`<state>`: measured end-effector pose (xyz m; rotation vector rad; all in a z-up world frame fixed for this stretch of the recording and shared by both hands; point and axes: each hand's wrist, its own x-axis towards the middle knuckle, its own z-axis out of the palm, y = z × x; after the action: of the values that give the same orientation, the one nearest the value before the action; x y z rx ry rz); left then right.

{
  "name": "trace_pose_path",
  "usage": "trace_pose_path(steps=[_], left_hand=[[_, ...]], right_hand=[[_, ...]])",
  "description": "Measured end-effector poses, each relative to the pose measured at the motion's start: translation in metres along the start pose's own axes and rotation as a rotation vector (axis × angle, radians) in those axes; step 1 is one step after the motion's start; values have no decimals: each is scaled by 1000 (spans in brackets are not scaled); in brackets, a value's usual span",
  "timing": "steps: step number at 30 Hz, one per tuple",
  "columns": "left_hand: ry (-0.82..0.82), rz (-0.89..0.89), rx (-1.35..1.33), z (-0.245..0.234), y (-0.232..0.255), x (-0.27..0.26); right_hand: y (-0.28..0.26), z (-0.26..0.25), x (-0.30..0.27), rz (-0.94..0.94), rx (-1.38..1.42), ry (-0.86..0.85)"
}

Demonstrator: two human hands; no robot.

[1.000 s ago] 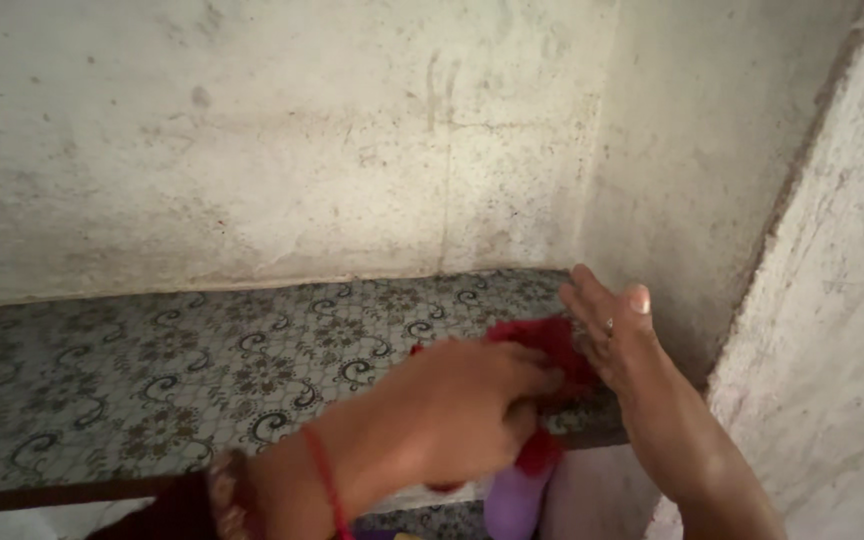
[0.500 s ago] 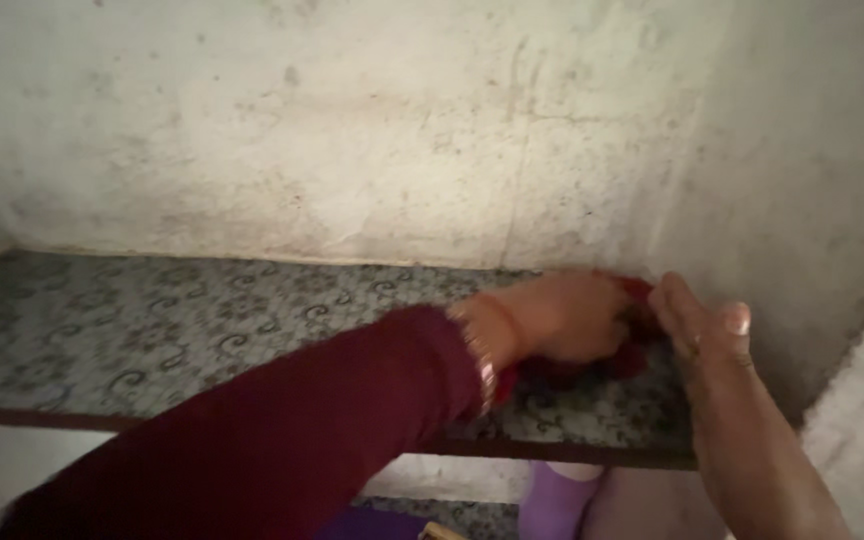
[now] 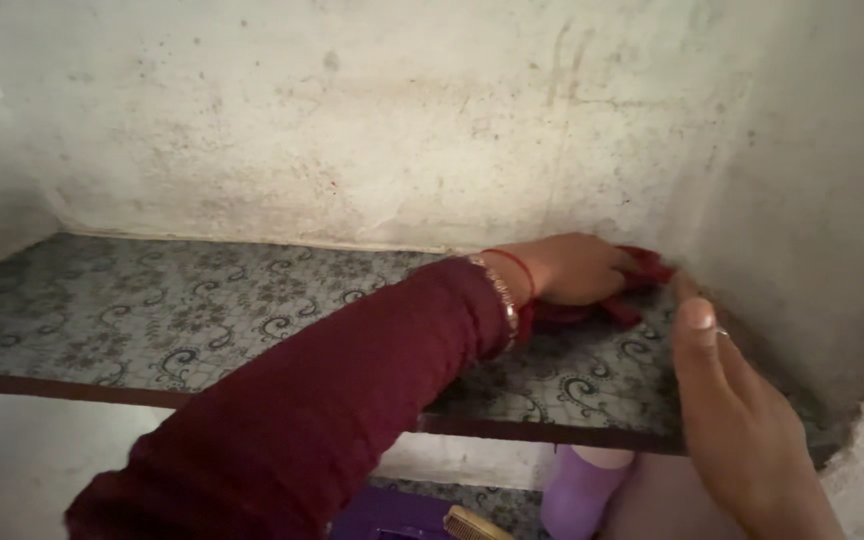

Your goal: The person wipes a patterned shelf surface with a red cloth, moving methodically from one end to the other and back. The person also briefly handles a small clear container and places it on the shelf below.

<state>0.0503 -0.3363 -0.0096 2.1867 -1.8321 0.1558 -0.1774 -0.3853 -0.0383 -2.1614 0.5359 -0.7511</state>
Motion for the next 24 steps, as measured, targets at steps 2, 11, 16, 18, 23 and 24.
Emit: trace_pose_path(steps=[2,11,16,18,23,24], left_hand=[[26,51,-84,-3,-5,-12],[-39,-286,-142,-39,-13,-84],[21,-301,-75,-50,-33,-130],[149,-165,10,-52,-41,-144],[85,-316,91,-46,-32,-148],[48,-361,131,-45,-27,-144]], right_hand=[[0,5,-1,-59,-98,61],[1,25,2,11,-601,109],[-12,25,-4,-23,-616,117],[-15,26,-9,-98,-594,150],[-15,28,-10,-165,-565,197],[-14,28,-9,-206,-549,213]])
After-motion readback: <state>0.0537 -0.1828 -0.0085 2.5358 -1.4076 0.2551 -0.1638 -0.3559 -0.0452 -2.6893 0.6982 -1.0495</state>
